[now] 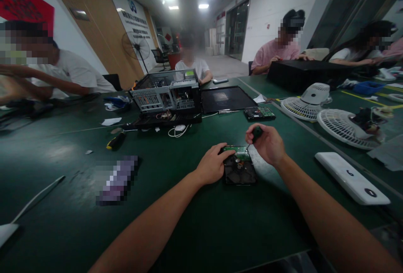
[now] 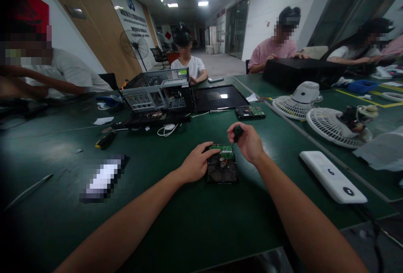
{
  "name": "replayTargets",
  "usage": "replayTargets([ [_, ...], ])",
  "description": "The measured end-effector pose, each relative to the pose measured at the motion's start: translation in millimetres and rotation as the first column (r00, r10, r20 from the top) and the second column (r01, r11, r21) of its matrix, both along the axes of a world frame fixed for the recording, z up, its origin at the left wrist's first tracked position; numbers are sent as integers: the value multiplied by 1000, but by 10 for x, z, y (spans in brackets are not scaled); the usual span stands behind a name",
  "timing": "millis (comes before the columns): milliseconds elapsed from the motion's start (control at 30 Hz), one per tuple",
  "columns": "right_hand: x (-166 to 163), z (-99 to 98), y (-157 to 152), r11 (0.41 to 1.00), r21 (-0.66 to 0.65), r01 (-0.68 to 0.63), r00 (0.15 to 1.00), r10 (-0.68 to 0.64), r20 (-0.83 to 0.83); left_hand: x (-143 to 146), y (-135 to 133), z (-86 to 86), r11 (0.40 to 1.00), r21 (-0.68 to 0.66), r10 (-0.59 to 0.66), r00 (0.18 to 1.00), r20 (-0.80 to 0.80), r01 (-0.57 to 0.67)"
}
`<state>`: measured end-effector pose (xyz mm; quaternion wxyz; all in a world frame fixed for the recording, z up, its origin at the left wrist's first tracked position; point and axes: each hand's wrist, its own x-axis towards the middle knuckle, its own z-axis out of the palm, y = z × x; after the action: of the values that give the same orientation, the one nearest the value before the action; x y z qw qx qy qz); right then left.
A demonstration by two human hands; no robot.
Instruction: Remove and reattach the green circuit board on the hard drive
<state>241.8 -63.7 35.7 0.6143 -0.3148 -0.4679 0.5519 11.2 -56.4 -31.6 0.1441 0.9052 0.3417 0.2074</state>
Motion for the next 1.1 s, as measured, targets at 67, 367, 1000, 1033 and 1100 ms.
replayTargets([
  [67, 1, -9, 12, 1000, -14, 16, 999, -16, -29, 2, 5, -11, 1000, 0, 3, 1000, 2, -3],
  [367, 4, -31, 26, 999, -33, 11, 999, -13, -47, 1, 7, -13, 1000, 13, -2, 1000, 19, 2],
  [1000, -2, -5, 25, 1000, 3, 30, 999, -30, -43, -2, 1, -5, 1000, 8, 1, 1000, 10, -1],
  [1033, -5, -7, 24, 1000, 0, 26, 999, -26, -42, -2, 1, -5, 1000, 9, 2, 1000, 8, -2],
  [1100, -11, -11, 25, 1000, -13, 18, 999, -19, -44, -2, 1, -7, 1000, 11, 1, 1000, 1, -1],
])
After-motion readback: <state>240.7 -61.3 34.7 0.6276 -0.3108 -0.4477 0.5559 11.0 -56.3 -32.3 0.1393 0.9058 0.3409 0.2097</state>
